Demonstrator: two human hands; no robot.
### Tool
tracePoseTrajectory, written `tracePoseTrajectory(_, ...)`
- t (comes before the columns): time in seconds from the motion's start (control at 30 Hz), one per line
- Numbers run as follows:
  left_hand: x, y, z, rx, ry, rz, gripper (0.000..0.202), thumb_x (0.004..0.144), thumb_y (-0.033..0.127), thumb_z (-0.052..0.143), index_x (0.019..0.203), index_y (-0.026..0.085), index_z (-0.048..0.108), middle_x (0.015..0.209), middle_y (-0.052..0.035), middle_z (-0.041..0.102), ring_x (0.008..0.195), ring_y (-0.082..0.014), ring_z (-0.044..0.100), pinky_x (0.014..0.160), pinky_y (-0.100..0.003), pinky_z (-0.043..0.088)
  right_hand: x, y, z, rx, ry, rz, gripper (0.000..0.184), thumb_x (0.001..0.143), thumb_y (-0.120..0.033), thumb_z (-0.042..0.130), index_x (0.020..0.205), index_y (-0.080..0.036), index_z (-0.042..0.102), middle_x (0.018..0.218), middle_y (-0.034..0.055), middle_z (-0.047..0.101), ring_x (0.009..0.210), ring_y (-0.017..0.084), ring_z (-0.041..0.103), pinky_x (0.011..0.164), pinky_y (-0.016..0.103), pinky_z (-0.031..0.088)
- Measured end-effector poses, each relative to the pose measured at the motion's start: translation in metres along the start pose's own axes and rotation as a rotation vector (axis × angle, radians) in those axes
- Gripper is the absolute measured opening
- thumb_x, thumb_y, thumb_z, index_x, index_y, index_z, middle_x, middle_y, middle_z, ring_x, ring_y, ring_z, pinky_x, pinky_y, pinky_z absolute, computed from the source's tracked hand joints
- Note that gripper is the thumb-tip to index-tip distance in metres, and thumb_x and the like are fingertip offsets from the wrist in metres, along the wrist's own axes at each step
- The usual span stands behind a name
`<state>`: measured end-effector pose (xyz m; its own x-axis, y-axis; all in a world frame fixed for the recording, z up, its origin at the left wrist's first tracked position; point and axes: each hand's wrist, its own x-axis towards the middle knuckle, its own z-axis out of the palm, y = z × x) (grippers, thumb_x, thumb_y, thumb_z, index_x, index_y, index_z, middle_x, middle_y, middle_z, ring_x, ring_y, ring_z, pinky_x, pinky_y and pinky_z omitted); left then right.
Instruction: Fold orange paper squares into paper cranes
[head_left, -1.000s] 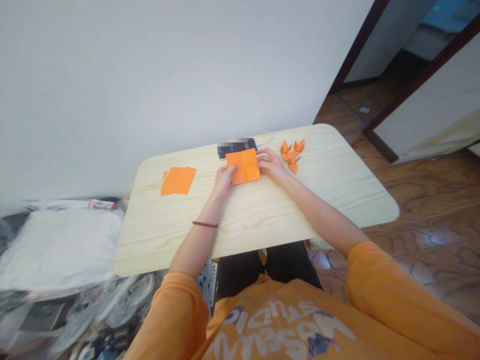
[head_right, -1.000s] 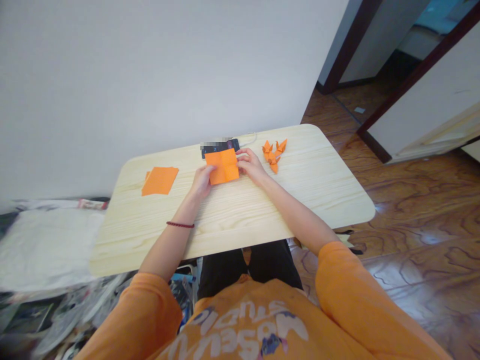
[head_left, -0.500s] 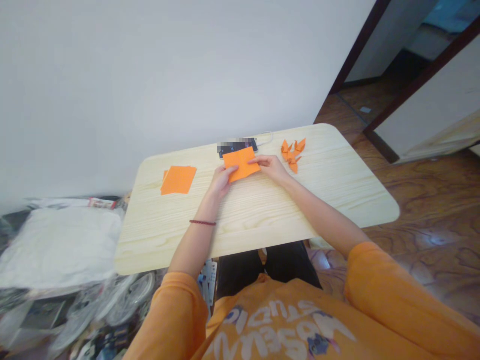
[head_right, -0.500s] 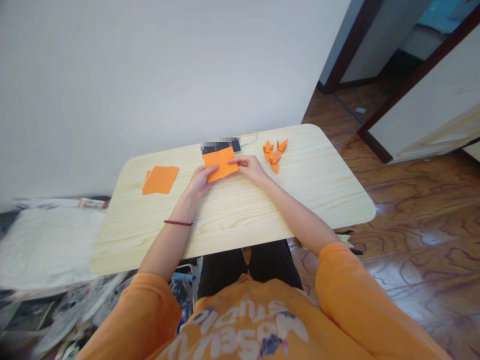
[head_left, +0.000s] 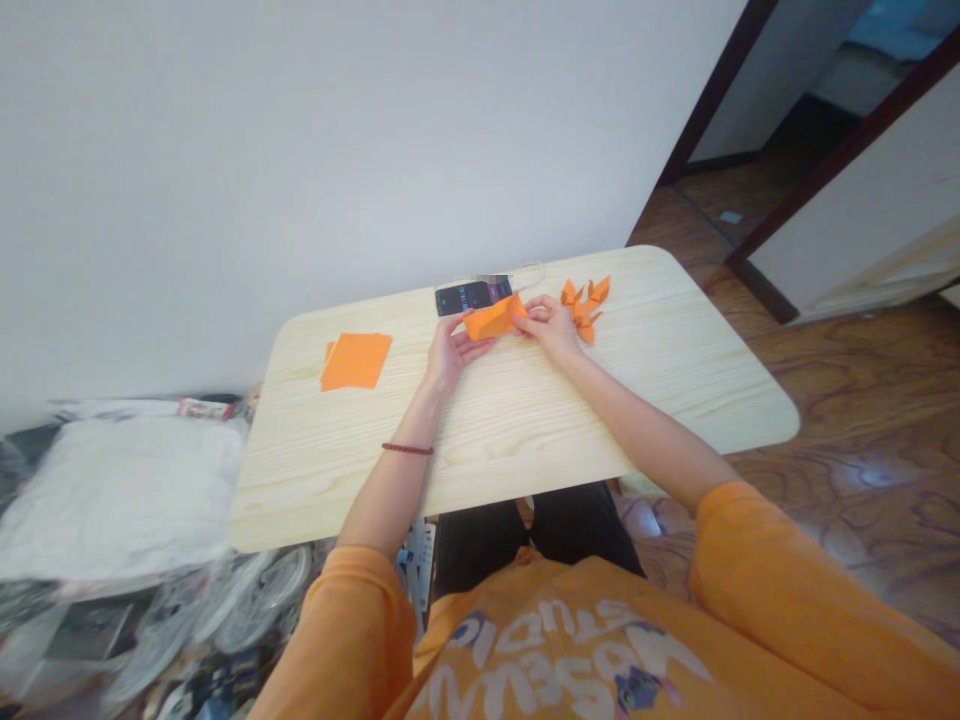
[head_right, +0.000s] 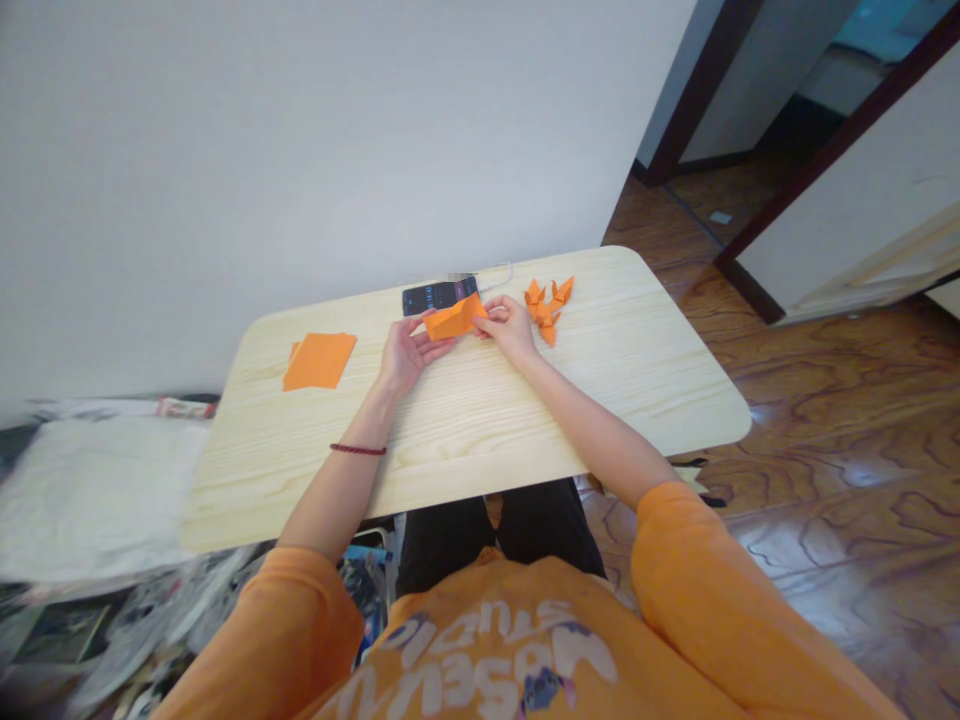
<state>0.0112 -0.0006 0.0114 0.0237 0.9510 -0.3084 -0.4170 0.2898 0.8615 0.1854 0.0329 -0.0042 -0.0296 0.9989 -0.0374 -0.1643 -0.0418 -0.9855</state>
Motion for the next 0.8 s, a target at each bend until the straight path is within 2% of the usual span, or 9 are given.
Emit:
tracePoseTrajectory(0.07, -0.001, -0.002, 0.002, 0.020, 0.017, 0.056, 0.058, 0.081, 0.048, 0.058, 0.131, 0.022, 0.045, 0.091, -0.0089, 0.072, 0.081, -0.0215, 0.071, 0.084, -0.037, 0.054, -0.001, 0.000, 0.000, -0.008, 0.006, -0.008, 0.048, 0.048, -0.038, 0.084, 0.074, -0.023, 0.047, 0.052, -0.0061, 0.062, 0.048, 0.011, 0.057, 0.053, 0.024, 0.047)
tracePoseTrajectory(0.13, -0.002, -0.005, 0.003, 0.068, 0.045, 0.123, 0.081, 0.067, 0.036, 0.077, 0.136, 0.026, 0.036, 0.097, -0.0069, 0.071, 0.083, -0.0195, 0.070, 0.086, -0.034, 0.053, -0.002, 0.000, 0.002, -0.011, -0.009, -0.011, 0.050, 0.049, -0.038, 0.084, 0.076, -0.023, 0.045, 0.051, -0.0065, 0.062, 0.047, 0.011, 0.057, 0.052, 0.024, 0.047)
tracePoseTrajectory(0.2, -0.003, -0.010, 0.005, 0.123, 0.080, 0.176, 0.097, 0.054, 0.026, 0.086, 0.136, 0.026, 0.035, 0.098, -0.0061, 0.071, 0.088, -0.0185, 0.070, 0.089, -0.032, 0.051, -0.004, -0.001, 0.003, -0.004, -0.039, -0.009, 0.051, 0.048, -0.038, 0.085, 0.076, -0.023, 0.045, 0.050, -0.0069, 0.062, 0.046, 0.011, 0.058, 0.052, 0.023, 0.048)
tracePoseTrajectory(0.33, 0.002, -0.018, 0.002, 0.180, 0.144, 0.254, 0.092, 0.050, 0.023, 0.087, 0.131, 0.024, 0.042, 0.093, -0.0044, 0.071, 0.091, -0.0189, 0.069, 0.091, -0.033, 0.050, -0.008, -0.002, 0.008, 0.026, -0.090, 0.031, 0.050, 0.049, -0.036, 0.086, 0.077, -0.022, 0.046, 0.053, -0.0052, 0.065, 0.051, 0.012, 0.064, 0.055, 0.023, 0.052)
tracePoseTrajectory(0.53, 0.012, -0.024, -0.005, 0.071, 0.180, 0.299, 0.086, 0.054, 0.013, 0.083, 0.128, 0.023, 0.041, 0.087, -0.0029, 0.071, 0.084, -0.0213, 0.070, 0.084, -0.039, 0.055, -0.009, -0.006, 0.011, 0.097, -0.128, 0.111, 0.040, 0.057, -0.028, 0.082, 0.082, -0.019, 0.052, 0.059, -0.0021, 0.070, 0.058, 0.013, 0.069, 0.063, 0.024, 0.057)
tracePoseTrajectory(0.67, 0.012, -0.024, -0.004, 0.060, 0.231, 0.326, 0.086, 0.053, 0.013, 0.084, 0.128, 0.023, 0.041, 0.087, -0.0031, 0.070, 0.083, -0.0211, 0.070, 0.082, -0.039, 0.056, -0.011, -0.007, 0.011, 0.056, -0.108, 0.084, 0.039, 0.056, -0.025, 0.083, 0.081, -0.018, 0.054, 0.056, -0.0028, 0.068, 0.054, 0.012, 0.067, 0.058, 0.022, 0.056)
tracePoseTrajectory(0.8, 0.013, -0.027, -0.004, 0.117, 0.208, 0.383, 0.093, 0.047, 0.016, 0.087, 0.128, 0.024, 0.042, 0.090, -0.0024, 0.069, 0.083, -0.0192, 0.070, 0.083, -0.035, 0.055, -0.012, -0.007, 0.011, 0.014, -0.091, 0.044, 0.038, 0.055, -0.027, 0.083, 0.079, -0.018, 0.055, 0.053, -0.0035, 0.066, 0.051, 0.012, 0.064, 0.056, 0.022, 0.054)
